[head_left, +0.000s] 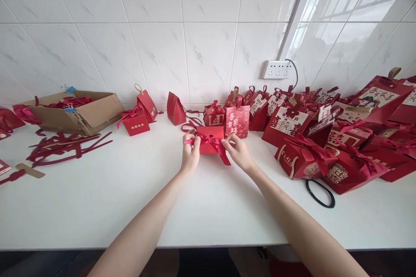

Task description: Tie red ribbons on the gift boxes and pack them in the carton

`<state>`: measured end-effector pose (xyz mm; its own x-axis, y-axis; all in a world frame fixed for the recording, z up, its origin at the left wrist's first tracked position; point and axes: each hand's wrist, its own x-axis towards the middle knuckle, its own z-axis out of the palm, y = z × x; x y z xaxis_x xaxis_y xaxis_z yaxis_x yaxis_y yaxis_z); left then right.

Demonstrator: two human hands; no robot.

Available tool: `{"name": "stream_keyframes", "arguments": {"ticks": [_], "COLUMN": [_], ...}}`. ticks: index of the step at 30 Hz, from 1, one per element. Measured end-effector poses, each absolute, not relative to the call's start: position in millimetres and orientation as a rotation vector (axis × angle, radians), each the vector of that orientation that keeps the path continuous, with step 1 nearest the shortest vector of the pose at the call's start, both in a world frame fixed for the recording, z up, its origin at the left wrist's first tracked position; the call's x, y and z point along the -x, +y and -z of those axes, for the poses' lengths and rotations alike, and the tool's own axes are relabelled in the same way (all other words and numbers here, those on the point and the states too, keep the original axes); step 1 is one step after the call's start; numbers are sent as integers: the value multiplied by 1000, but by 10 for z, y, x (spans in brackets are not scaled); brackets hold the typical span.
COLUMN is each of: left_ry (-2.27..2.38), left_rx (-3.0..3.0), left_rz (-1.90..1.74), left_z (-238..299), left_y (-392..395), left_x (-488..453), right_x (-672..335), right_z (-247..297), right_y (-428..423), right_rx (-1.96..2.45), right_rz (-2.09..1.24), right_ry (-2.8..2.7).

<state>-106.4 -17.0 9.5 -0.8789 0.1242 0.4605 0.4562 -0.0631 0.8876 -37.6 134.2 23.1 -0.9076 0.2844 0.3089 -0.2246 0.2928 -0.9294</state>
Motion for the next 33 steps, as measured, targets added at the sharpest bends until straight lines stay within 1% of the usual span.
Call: {"name": "stream_keyframes", "arguments": {"ticks": [4,9,18,22,28,33], "left_ry": [-2069,-2177,-2283,-2274,-2273,-2278], "left_rx": [759,1023,1152,1148,1148,1161], "left_rz": [1922,1888,1969,1866,1766,1861], "left_z": [-123,-195,-238,-223,-203,-222], "left_y": [-223,-277,-285,-261,-241,-235], "left_x": [1101,1116,1078,1053,1006,975], "right_x": [384,383,352,332,359,359], "right_z": [-261,-281,-300,-340,-317,-325], "right_y": [1404,1483,1478,1453,1475,1480], "right_rx": [151,293,340,303,250,194], "right_rz": [-1542,-1320,-1302,-1236,-1200,-1123], "right_ry": [-2149,-2176,-2209,-2292,-2185,-2105]}}
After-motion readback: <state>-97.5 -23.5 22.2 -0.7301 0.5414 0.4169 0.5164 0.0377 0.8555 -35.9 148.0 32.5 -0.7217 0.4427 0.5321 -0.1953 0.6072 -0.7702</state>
